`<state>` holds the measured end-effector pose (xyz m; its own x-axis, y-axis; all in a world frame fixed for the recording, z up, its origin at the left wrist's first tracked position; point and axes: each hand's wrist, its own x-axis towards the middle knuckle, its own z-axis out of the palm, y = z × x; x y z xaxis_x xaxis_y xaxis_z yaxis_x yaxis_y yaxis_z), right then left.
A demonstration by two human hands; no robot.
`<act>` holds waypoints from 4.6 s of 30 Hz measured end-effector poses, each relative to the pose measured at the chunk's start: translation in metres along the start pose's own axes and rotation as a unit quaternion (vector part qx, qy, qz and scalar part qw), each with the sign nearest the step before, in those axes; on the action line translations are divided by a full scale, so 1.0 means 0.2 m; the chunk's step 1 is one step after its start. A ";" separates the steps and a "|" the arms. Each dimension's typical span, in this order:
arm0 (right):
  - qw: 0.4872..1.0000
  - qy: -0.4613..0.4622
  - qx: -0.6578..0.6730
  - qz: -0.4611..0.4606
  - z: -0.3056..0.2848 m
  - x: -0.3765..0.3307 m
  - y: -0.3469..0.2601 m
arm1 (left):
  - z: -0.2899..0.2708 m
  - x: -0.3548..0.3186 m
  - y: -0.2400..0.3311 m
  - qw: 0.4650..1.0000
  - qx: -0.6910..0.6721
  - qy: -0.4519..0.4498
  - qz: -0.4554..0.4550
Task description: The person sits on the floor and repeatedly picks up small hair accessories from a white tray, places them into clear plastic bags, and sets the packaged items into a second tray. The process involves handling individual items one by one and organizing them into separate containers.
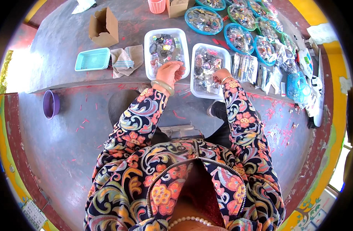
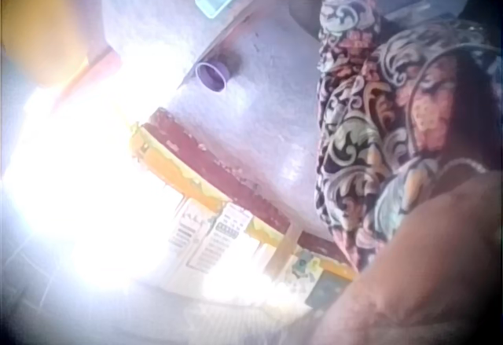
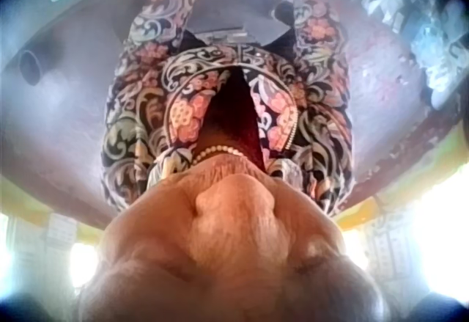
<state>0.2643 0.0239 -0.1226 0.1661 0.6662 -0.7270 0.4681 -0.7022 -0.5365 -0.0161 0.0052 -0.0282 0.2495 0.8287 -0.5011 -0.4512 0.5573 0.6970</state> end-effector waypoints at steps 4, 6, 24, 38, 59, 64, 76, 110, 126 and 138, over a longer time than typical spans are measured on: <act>0.999 0.021 0.033 0.024 -0.12 -0.11 0.01 | 0.02 0.01 -0.03 0.999 0.035 -0.031 -0.019; 0.996 0.014 0.092 0.010 -0.16 -0.17 -0.01 | 0.02 0.02 -0.04 0.996 0.059 -0.050 -0.034; 0.951 -0.202 0.205 -0.112 0.12 -0.58 -0.28 | 0.15 0.04 -0.04 0.991 -0.103 -0.016 0.083; 0.890 -0.103 0.366 -0.251 0.06 -0.62 -0.41 | 0.14 0.01 -0.04 0.976 0.134 -0.169 0.000; 0.859 -0.111 0.456 -0.205 0.08 -0.58 -0.38 | 0.11 0.04 -0.04 0.997 0.013 -0.074 -0.003; 0.857 -0.083 0.466 -0.202 0.08 -0.57 -0.38 | 0.15 -0.02 0.01 0.995 0.063 -0.063 -0.053; 0.923 -0.148 0.313 -0.170 0.05 -0.63 -0.41 | 0.12 0.00 -0.02 0.986 0.125 -0.099 -0.043; 0.880 -0.131 0.373 -0.263 0.18 -0.59 -0.40 | 0.15 -0.01 -0.01 0.993 0.011 -0.113 0.018; 0.858 -0.080 0.464 -0.204 0.22 -0.56 -0.39 | 0.17 -0.04 -0.01 0.983 0.110 -0.120 -0.080; 0.900 -0.153 0.357 -0.198 0.14 -0.57 -0.39 | 0.13 -0.01 0.00 0.990 0.087 -0.105 -0.040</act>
<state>0.1853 -0.0040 -0.0104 -0.1893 0.8758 -0.4440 -0.2574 -0.4806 -0.8383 0.0069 0.0042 -0.0139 0.4595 0.7636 -0.4536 -0.2724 0.6073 0.7463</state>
